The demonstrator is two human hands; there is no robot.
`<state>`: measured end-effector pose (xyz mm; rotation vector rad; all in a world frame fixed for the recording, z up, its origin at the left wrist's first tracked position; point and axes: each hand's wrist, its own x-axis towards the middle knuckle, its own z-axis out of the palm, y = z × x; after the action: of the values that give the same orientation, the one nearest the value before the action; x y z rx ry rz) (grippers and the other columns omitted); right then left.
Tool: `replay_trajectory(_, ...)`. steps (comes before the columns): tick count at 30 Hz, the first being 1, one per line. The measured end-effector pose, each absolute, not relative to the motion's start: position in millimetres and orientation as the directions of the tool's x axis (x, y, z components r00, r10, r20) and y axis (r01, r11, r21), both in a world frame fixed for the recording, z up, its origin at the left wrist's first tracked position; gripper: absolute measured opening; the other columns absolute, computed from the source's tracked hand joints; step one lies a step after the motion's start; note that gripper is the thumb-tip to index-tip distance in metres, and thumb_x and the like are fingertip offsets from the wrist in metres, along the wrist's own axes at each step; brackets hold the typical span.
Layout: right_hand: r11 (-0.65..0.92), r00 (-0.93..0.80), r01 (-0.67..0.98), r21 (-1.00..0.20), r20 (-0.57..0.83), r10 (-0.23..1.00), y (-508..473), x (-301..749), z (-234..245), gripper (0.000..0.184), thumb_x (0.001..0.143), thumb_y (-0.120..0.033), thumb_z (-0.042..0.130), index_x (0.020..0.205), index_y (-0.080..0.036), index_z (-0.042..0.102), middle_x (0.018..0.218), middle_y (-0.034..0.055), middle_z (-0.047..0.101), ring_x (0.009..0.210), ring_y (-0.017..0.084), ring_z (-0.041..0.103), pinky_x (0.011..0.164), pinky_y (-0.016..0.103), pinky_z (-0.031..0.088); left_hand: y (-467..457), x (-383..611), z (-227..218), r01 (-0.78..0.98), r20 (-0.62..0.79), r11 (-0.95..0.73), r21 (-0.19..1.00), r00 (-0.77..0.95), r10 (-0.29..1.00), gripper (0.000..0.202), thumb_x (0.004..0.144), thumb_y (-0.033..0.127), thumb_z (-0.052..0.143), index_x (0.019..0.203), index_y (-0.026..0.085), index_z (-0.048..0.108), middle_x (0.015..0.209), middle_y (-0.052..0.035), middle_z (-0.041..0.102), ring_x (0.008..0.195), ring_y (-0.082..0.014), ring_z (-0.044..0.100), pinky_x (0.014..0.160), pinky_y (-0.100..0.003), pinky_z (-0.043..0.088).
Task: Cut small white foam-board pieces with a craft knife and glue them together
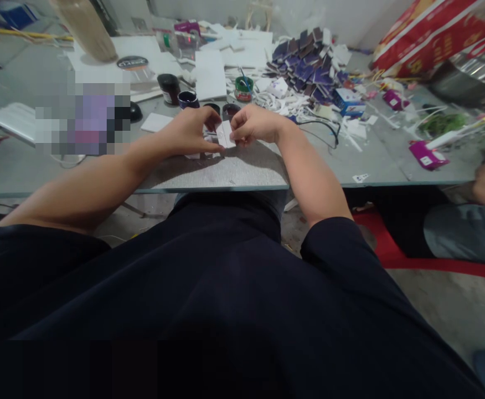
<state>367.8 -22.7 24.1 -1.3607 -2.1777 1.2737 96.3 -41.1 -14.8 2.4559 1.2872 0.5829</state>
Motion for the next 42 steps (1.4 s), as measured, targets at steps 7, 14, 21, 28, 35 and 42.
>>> replay_trajectory(7,0.165,-0.521,0.575,-0.801,-0.203,0.829,-24.2,367.7,23.8,0.052,0.085,-0.044,0.124,0.083,-0.029,0.074,0.073,0.0033,0.075,0.089,0.03,0.085,0.079,0.04,0.076,-39.4,95.0,-16.7,0.706,0.225,-0.561,0.431,0.518,0.825,0.072,0.085,0.05,0.105,0.148,0.025,0.082,0.136,-0.0136,0.088,0.134,-0.0416,0.084,0.119,-0.051,0.065)
replay_trajectory(14,0.154,-0.515,0.575,-0.804,-0.209,0.831,-21.6,367.9,21.4,0.053,0.083,-0.045,0.126,0.083,-0.029,0.075,0.074,0.0036,0.075,0.088,0.03,0.084,0.079,0.041,0.077,-38.1,94.8,-19.0,0.706,0.223,-0.549,0.446,0.507,0.833,0.072,0.085,0.048,0.105,0.149,0.025,0.082,0.139,-0.0145,0.088,0.135,-0.0413,0.084,0.119,-0.051,0.065)
replay_trajectory(21,0.155,-0.514,0.561,-0.813,-0.195,0.835,-15.6,368.7,14.9,0.05,0.086,-0.041,0.124,0.081,-0.029,0.075,0.074,0.0034,0.076,0.089,0.03,0.086,0.08,0.041,0.078,-40.4,95.0,-15.7,0.696,0.202,-0.547,0.465,0.518,0.831,0.073,0.085,0.047,0.104,0.15,0.023,0.082,0.141,-0.0159,0.086,0.14,-0.0441,0.083,0.121,-0.053,0.065)
replay_trajectory(28,0.15,-0.511,0.553,-0.819,-0.191,0.838,-16.4,368.8,17.2,0.052,0.087,-0.037,0.125,0.08,-0.028,0.074,0.074,0.003,0.076,0.087,0.029,0.085,0.082,0.042,0.079,-41.3,95.6,-14.8,0.699,0.193,-0.541,0.469,0.516,0.834,0.074,0.085,0.054,0.103,0.151,0.027,0.082,0.139,-0.0144,0.087,0.14,-0.0435,0.081,0.121,-0.057,0.064)
replay_trajectory(35,0.174,-0.526,0.561,-0.809,-0.186,0.83,-20.9,366.2,20.1,0.052,0.091,-0.037,0.123,0.081,-0.026,0.073,0.074,0.0034,0.076,0.078,0.024,0.081,0.072,0.034,0.073,-41.3,94.9,-15.7,0.709,0.191,-0.546,0.447,0.52,0.832,0.077,0.086,0.057,0.102,0.152,0.025,0.08,0.14,-0.0124,0.088,0.144,-0.0423,0.08,0.122,-0.053,0.062)
replay_trajectory(42,0.176,-0.547,0.558,-0.811,-0.2,0.813,-18.3,369.4,19.9,0.052,0.09,-0.039,0.123,0.078,-0.025,0.074,0.077,0.0046,0.078,0.076,0.021,0.077,0.069,0.031,0.07,-42.8,95.2,-14.9,0.709,0.207,-0.564,0.424,0.53,0.822,0.069,0.088,0.049,0.103,0.149,0.026,0.081,0.144,-0.0159,0.089,0.139,-0.0434,0.085,0.121,-0.055,0.066)
